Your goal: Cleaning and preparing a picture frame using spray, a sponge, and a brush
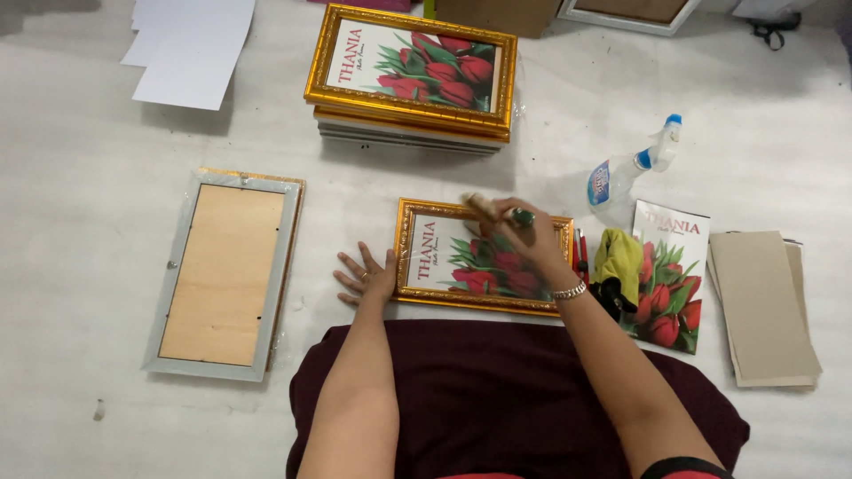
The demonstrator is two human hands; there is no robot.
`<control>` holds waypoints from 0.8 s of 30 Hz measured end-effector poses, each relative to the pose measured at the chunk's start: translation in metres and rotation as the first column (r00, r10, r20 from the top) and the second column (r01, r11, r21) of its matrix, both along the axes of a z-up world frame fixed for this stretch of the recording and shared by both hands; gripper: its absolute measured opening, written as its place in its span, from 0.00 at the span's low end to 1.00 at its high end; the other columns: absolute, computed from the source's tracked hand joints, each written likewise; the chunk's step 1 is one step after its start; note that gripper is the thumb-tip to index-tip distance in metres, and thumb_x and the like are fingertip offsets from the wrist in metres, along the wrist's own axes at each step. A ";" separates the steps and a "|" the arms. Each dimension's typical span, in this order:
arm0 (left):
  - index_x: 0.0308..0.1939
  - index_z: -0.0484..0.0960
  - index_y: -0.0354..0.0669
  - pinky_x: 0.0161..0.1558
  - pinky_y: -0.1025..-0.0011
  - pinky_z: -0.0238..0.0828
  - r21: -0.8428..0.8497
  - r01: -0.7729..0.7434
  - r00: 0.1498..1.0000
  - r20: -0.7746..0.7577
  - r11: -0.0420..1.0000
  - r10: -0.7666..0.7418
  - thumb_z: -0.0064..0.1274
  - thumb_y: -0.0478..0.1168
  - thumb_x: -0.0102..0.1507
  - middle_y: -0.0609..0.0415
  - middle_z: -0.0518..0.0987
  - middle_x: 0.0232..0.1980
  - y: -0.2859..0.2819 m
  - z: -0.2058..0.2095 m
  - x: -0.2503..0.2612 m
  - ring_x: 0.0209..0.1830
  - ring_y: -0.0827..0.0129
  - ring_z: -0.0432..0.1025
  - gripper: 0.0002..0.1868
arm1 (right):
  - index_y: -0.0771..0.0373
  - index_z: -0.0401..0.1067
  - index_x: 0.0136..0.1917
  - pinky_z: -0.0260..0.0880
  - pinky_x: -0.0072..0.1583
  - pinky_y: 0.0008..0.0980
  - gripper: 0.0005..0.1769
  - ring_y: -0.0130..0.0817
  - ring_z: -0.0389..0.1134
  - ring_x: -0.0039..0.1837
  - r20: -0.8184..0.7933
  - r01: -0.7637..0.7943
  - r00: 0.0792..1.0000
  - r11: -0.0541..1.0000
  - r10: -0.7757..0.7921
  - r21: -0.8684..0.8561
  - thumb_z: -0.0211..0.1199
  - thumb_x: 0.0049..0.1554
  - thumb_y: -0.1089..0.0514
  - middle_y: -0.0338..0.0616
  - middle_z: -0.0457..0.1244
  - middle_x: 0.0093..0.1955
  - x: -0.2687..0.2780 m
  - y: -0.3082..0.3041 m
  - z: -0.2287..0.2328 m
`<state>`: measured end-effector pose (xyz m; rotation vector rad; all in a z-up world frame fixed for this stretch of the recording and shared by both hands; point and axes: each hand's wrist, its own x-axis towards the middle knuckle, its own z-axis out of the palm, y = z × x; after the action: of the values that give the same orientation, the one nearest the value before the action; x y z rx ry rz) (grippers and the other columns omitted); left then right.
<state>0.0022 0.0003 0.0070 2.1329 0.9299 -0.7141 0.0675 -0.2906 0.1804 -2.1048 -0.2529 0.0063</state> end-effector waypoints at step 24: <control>0.79 0.27 0.86 0.71 0.35 0.00 -0.039 -0.140 0.989 0.032 0.989 0.141 0.06 0.76 0.68 0.67 0.09 0.81 0.000 0.001 -0.002 0.80 0.47 0.07 0.35 | 0.62 0.79 0.48 0.73 0.52 0.38 0.19 0.37 0.71 0.46 -0.661 -0.201 0.661 0.933 0.354 0.299 0.72 0.40 0.67 0.46 0.71 0.42 -0.023 0.086 -0.042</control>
<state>0.0002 0.0002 0.0078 2.0192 1.0294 -0.6163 0.0444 -0.2045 0.1380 -1.6872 -0.0952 0.9335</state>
